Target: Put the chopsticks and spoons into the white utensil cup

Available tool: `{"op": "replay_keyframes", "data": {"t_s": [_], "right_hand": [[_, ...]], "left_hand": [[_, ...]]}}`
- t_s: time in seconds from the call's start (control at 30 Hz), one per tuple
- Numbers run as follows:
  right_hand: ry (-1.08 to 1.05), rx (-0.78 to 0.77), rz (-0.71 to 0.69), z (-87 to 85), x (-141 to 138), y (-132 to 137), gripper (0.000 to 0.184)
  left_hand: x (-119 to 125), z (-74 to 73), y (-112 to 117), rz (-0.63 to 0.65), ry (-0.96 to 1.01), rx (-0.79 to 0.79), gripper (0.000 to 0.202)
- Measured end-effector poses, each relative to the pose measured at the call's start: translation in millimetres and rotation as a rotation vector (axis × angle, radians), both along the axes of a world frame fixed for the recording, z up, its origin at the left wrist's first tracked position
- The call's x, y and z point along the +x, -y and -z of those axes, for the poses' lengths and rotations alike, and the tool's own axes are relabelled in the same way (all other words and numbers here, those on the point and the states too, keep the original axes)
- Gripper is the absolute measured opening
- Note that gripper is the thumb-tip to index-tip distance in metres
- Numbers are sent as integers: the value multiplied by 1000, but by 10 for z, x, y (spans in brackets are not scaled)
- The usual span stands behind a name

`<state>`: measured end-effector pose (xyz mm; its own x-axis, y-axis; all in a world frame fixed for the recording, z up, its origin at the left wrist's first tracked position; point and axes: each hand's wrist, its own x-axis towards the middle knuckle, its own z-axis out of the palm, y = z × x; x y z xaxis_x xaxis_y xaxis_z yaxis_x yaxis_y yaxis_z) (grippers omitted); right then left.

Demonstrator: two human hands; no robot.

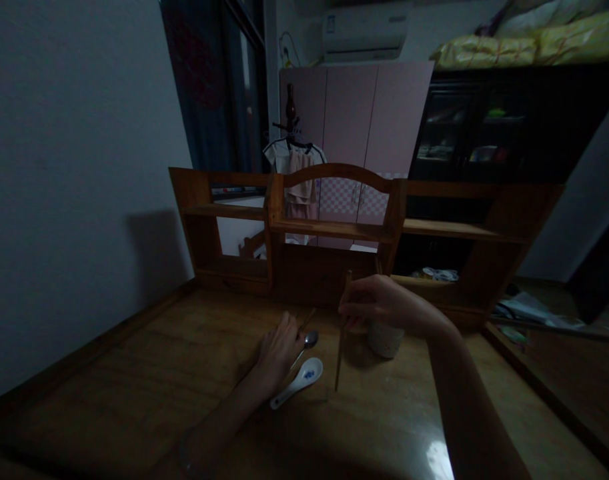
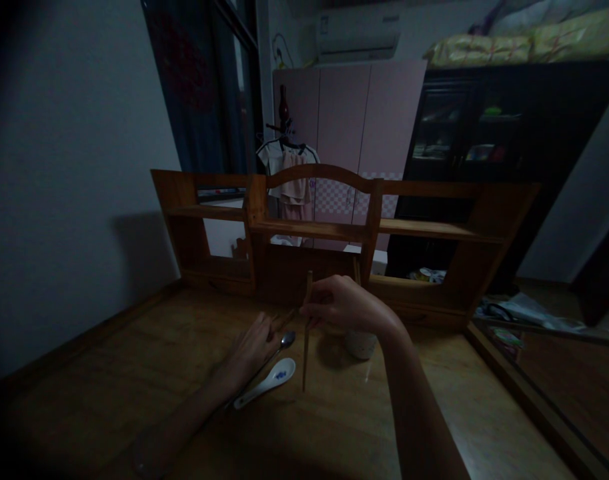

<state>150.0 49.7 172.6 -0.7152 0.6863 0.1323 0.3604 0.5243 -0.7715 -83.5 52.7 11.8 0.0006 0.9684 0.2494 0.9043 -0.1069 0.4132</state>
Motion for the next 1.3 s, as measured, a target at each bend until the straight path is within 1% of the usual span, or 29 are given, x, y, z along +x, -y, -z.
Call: {"op": "replay_keyframes", "data": {"t_s": [0.1, 0.17, 0.23, 0.3, 0.33, 0.37, 0.43, 0.53, 0.67, 0.73, 0.8, 0.9, 0.97, 1.03, 1.1, 1.13, 1.23, 1.3], "right_hand": [[-6, 20, -1, -21, 13, 1, 21], [-23, 22, -7, -31, 28, 1, 20], [-47, 11, -15, -34, 45, 0, 19], [-70, 1, -18, -34, 62, -2, 19], [-81, 0, -18, -35, 70, -2, 20], [-90, 3, -16, -38, 80, 0, 20], [-104, 7, -18, -53, 104, 10, 22], [-128, -5, -24, -96, 160, 42, 23], [-174, -2, -13, -152, 254, 92, 26], [-184, 16, 7, -168, 296, 108, 28], [-180, 45, 33, -178, 329, 113, 28], [-147, 99, 69, -183, 364, 103, 27], [-110, 131, 101, -179, 373, 86, 25], [-82, 138, 134, -170, 368, 66, 23], [-73, 122, 147, -159, 348, 47, 21], [-68, 117, 152, -154, 334, 39, 20], [-20, 139, 168, -142, 293, 21, 19], [21, 160, 180, -135, 274, 13, 20]], "left_hand": [[-12, -144, -40, -77, 3, 41, 18], [-48, -252, -73, -77, 68, 61, 17], [-71, -397, -85, -13, 213, 140, 19], [-55, -588, -69, 107, 399, 225, 23], [-29, -693, -53, 174, 485, 238, 26], [6, -798, -36, 243, 555, 219, 29], [95, -993, -14, 367, 661, 117, 33], [234, -1209, -36, 513, 745, -32, 32], [376, -1390, -102, 669, 732, -161, 27], [408, -1458, -105, 703, 704, -224, 28], [393, -1508, -96, 709, 640, -243, 28], [286, -1513, -138, 670, 483, -230, 28], [200, -1445, -232, 627, 390, -228, 28], [146, -1312, -368, 561, 272, -242, 27], [143, -1130, -510, 446, 112, -277, 27], [158, -1033, -575, 394, 63, -293, 26], [227, -773, -722, 298, -16, -369, 20], [251, -657, -787, 261, -51, -439, 19]]}}
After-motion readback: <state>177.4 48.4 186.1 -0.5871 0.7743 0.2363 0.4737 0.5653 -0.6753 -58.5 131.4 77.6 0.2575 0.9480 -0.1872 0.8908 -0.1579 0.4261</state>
